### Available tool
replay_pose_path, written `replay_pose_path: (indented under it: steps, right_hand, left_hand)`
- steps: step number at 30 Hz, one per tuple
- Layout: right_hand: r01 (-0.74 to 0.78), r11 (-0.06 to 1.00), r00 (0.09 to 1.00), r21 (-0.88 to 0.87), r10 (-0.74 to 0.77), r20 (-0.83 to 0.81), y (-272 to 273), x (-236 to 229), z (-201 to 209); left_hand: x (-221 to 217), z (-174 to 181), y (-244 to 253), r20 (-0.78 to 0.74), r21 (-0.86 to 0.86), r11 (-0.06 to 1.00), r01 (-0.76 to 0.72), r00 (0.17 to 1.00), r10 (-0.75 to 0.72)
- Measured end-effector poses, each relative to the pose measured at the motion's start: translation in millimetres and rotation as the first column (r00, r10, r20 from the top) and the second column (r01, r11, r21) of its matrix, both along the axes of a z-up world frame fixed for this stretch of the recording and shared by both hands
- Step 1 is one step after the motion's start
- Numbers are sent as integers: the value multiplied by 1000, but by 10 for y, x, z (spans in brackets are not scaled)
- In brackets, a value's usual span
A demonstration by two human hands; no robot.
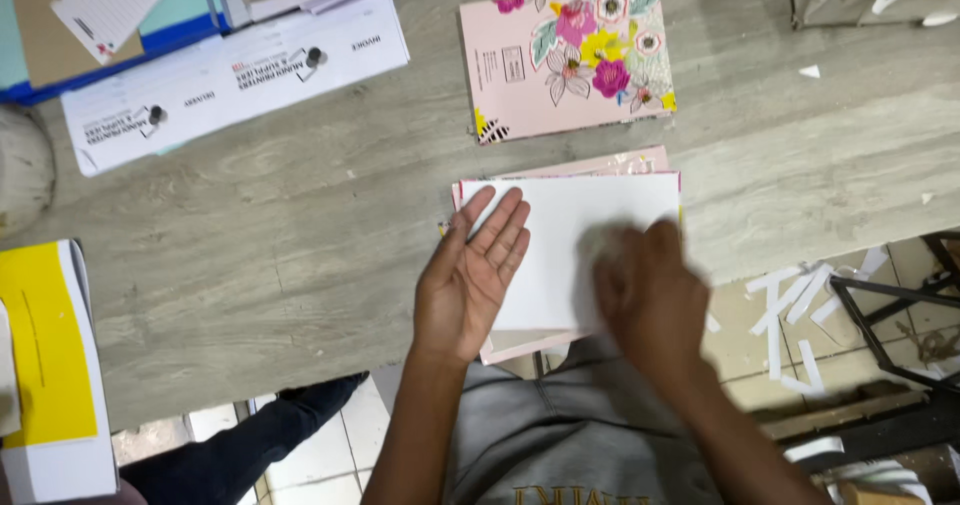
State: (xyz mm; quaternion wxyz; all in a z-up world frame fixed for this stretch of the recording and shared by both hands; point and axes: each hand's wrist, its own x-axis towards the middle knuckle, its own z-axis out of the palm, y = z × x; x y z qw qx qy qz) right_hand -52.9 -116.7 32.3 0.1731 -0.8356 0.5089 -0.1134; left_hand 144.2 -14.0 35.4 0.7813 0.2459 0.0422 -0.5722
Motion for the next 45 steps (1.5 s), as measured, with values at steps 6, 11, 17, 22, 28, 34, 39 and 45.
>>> replay_pose_path:
  steps: [6,11,17,22,28,34,39,45]
  right_hand:
    - [-250,934,952,256,189,242,487,-574,-67]
    - [58,997,992,52,-52,-114,501,-694,-220]
    - [-339,910,938,237,346,14,617,83,-102]
    - [-245,961,958,129,261,-118,-331,531,29]
    - [-71,995,980,66,82,-184,-768,150,94]
    - [-385,912,908,140,401,-120,30,32,-85]
    - [-242,968,963,65,248,-103,-565,583,-80]
    - [-233,971,965,-46,225,-132,-590,712,-111]
  left_hand:
    - [-44,-50,-4,-7,2,1000,-17,1000,17]
    - [-43,-94,19,-22,-43,999,-15,1000,14]
    - [-47,-66,3,-52,18,999,-29,998,30]
    - [-20,-142,33,-34,0,1000,22,999,-22]
    - [-32,-155,16,-43,-4,1000,5,999,-5]
    - [-32,-12,-34,-102,38,999,-15,995,19]
    - [-170,-50,111,-51,26,999,-37,998,39]
    - [-592,-187,394,-38,-104,990,-92,995,88]
